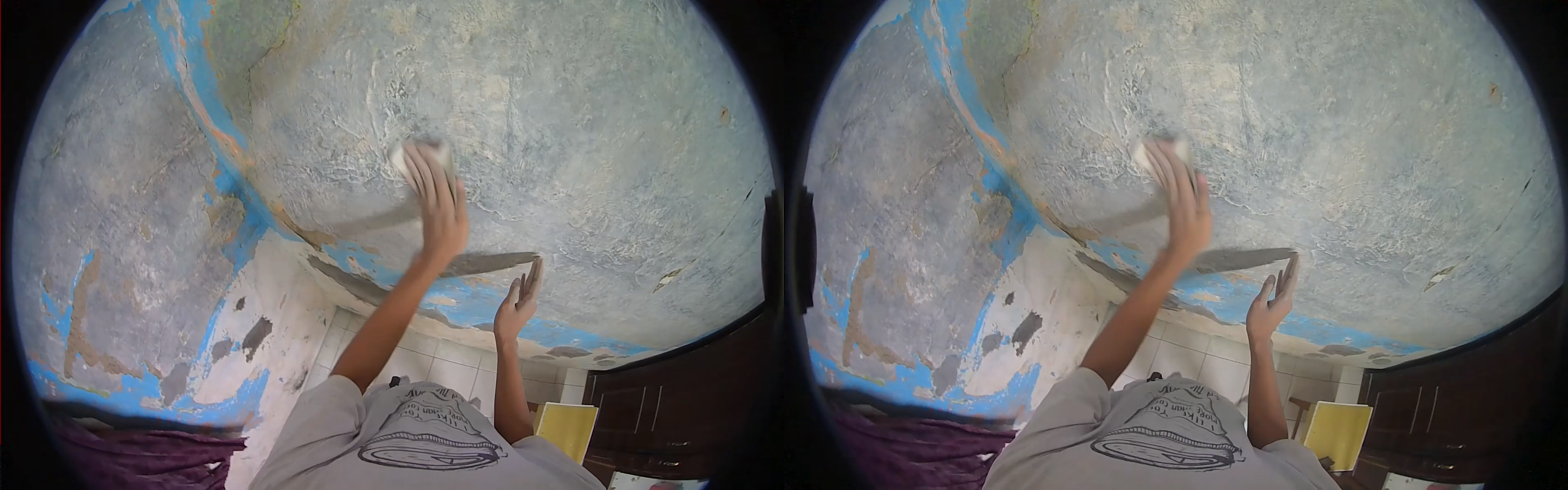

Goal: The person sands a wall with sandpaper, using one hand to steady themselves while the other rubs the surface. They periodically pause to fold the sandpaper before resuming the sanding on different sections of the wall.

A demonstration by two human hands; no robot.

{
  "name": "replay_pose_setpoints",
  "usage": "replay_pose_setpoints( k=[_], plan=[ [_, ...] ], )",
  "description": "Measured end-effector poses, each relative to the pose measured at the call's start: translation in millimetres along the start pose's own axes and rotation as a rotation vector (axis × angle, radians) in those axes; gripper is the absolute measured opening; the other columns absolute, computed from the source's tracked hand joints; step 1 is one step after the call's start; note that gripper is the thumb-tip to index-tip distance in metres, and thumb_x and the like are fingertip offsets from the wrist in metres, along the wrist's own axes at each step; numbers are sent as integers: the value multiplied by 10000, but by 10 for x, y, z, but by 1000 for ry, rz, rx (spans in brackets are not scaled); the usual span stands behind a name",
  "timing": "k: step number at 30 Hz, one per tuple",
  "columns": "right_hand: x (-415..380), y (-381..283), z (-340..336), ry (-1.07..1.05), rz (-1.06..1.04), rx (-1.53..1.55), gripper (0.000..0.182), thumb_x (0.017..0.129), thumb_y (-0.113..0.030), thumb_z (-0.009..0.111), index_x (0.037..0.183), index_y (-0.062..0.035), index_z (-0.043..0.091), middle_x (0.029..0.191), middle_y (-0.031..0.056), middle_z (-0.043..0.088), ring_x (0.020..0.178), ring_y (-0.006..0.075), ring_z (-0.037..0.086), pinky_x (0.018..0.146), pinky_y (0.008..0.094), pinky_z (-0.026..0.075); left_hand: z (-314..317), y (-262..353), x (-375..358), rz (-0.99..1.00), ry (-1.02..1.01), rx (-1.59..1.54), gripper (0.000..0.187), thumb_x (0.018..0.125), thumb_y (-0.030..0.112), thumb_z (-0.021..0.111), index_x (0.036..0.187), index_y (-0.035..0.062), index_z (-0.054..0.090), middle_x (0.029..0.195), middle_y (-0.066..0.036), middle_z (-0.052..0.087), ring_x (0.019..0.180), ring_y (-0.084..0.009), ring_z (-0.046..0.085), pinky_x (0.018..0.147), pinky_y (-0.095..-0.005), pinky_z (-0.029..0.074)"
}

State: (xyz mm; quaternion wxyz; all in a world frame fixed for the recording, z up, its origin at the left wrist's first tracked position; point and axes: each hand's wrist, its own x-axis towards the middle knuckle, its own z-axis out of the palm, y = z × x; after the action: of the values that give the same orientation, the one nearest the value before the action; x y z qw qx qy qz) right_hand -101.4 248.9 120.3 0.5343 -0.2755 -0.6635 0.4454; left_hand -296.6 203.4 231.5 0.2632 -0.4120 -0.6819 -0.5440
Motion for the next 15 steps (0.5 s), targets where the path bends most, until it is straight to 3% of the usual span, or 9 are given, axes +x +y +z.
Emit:
replay_pose_setpoints(
  k=[2,5,10,12,15],
  plan=[
    [53,-72,-122,-18,-82,-15,660,1042,41,455,1662,-10,234,1711,226,270,1587,365,262,1267,516,313,338,-67,-769,62,-85,11,713,1130,234,389,1627,-140,41,1694,-386,-50,1570,-565,-57,1259,-682,37],
    [149,-125,-404,-6,-172,-114,673,1040,34,459,1666,-8,215,1731,224,212,1600,383,215,1271,534,292,565,-44,-1184,-29,-202,-26,714,1158,337,287,1645,-98,-3,1681,-391,-132,1566,-557,-117,1249,-682,-13],
    [310,-117,-673,-7,-192,-143,696,1031,27,469,1671,-5,195,1748,226,147,1615,398,153,1285,541,239,23,293,389,-47,205,-102,843,1135,531,274,1658,-40,-58,1735,-257,-158,1610,-430,-111,1298,-564,-36],
    [331,-100,-727,-41,-192,-153,700,1026,27,472,1669,2,197,1746,232,150,1615,400,151,1288,539,225,-266,397,849,-93,281,-191,881,1123,576,292,1663,-28,-52,1743,-245,-139,1618,-389,-120,1302,-540,-43],
    [362,4,-717,-84,-193,-145,732,1014,26,482,1673,9,163,1748,241,127,1617,408,135,1289,528,221,-286,426,812,-90,225,-160,884,1123,575,290,1660,-28,-72,1744,-245,-134,1618,-381,-131,1302,-539,-43]
  ],
)
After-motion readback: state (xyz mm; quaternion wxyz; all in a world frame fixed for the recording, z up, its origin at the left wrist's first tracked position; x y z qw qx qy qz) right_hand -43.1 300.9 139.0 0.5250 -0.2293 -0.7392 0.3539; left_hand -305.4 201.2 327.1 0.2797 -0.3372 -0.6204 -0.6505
